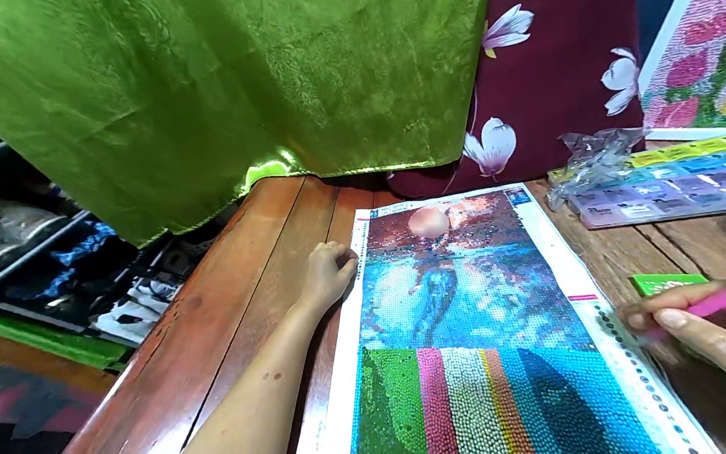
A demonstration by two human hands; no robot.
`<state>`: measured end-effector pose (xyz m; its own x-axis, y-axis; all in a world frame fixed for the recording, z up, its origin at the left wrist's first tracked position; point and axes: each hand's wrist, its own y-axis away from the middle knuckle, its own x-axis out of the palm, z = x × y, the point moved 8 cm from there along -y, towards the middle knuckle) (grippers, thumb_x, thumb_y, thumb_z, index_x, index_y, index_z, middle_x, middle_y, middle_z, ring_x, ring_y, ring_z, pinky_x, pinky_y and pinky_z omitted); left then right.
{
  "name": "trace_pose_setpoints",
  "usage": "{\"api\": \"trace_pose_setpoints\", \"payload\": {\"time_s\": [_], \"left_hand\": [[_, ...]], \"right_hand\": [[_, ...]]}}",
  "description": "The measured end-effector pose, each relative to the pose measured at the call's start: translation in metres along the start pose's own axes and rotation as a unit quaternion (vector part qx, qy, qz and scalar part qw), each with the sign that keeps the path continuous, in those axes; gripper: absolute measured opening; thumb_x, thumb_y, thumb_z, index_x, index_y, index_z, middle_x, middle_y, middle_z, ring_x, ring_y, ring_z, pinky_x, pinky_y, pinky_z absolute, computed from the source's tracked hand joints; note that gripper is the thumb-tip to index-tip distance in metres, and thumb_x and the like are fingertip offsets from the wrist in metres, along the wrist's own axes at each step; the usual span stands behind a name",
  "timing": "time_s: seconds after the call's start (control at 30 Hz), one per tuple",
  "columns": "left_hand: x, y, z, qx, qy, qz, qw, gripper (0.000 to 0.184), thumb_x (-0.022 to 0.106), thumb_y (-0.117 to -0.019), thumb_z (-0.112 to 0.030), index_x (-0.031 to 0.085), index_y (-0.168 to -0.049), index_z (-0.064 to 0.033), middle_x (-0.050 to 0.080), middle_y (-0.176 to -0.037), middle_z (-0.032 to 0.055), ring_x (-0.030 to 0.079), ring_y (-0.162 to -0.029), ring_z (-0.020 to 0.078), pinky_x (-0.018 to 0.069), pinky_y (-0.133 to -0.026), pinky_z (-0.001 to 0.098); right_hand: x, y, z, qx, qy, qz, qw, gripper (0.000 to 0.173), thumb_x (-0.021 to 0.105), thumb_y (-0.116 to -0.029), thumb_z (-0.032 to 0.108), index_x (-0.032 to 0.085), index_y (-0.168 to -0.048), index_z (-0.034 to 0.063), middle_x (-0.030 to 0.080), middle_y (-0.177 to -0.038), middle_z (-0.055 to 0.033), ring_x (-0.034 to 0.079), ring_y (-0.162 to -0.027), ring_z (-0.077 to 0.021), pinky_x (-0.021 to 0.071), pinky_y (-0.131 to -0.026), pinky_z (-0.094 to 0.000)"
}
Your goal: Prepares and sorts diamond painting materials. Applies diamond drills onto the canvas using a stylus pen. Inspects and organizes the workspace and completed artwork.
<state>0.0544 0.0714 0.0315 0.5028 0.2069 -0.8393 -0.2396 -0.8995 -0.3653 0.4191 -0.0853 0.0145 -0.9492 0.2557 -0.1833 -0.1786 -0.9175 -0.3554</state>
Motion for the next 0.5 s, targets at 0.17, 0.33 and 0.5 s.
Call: {"api": "trace_pose_setpoints", "payload": {"time_s": [0.17, 0.33, 0.5], "left_hand": [[0.0027, -0.0010, -0.0001, 0.009, 0.008, -0.002, 1.000, 0.005, 0.071, -0.0908, 0.000, 0.074, -0.088, 0.0030, 0.070, -0.087, 0.0173, 0.066, -0.092, 0.0324, 0.0510, -0.085, 0.0484], [0.0037, -0.0012, -0.0033, 0.005, 0.012, 0.003, 1.000, 0.005, 0.071, -0.0910, 0.000, 0.074, -0.088, 0.0034, 0.069, -0.087, 0.0171, 0.065, -0.092, 0.0326, 0.0500, -0.085, 0.0485], [0.0048, -0.0011, -0.0023, 0.008, -0.006, 0.028, 1.000, 0.006, 0.071, -0.0925, -0.002, 0.075, -0.092, 0.0029, 0.069, -0.089, 0.0185, 0.066, -0.093, 0.0363, 0.0512, -0.086, 0.0558]], "right_hand": [[0.0072, -0.0003, 0.0040, -0.003, 0.069, 0.040, 0.997, 0.021, 0.044, -0.0988, 0.004, 0.060, -0.106, -0.0070, 0.058, -0.083, 0.0066, 0.057, -0.072, 0.0066, 0.0491, -0.067, -0.0126], [-0.0005, 0.0013, -0.0004, 0.002, 0.124, 0.038, 0.992, 0.018, 0.057, -0.0943, 0.008, 0.064, -0.102, -0.0061, 0.060, -0.081, 0.0027, 0.053, -0.068, 0.0060, 0.0447, -0.062, -0.0124], [0.0000, 0.0026, -0.0020, -0.098, 0.305, 0.007, 0.947, 0.026, 0.060, -0.0869, 0.028, 0.074, -0.081, 0.0070, 0.063, -0.072, -0.0024, 0.056, -0.062, -0.0089, 0.0462, -0.055, -0.0284]]}}
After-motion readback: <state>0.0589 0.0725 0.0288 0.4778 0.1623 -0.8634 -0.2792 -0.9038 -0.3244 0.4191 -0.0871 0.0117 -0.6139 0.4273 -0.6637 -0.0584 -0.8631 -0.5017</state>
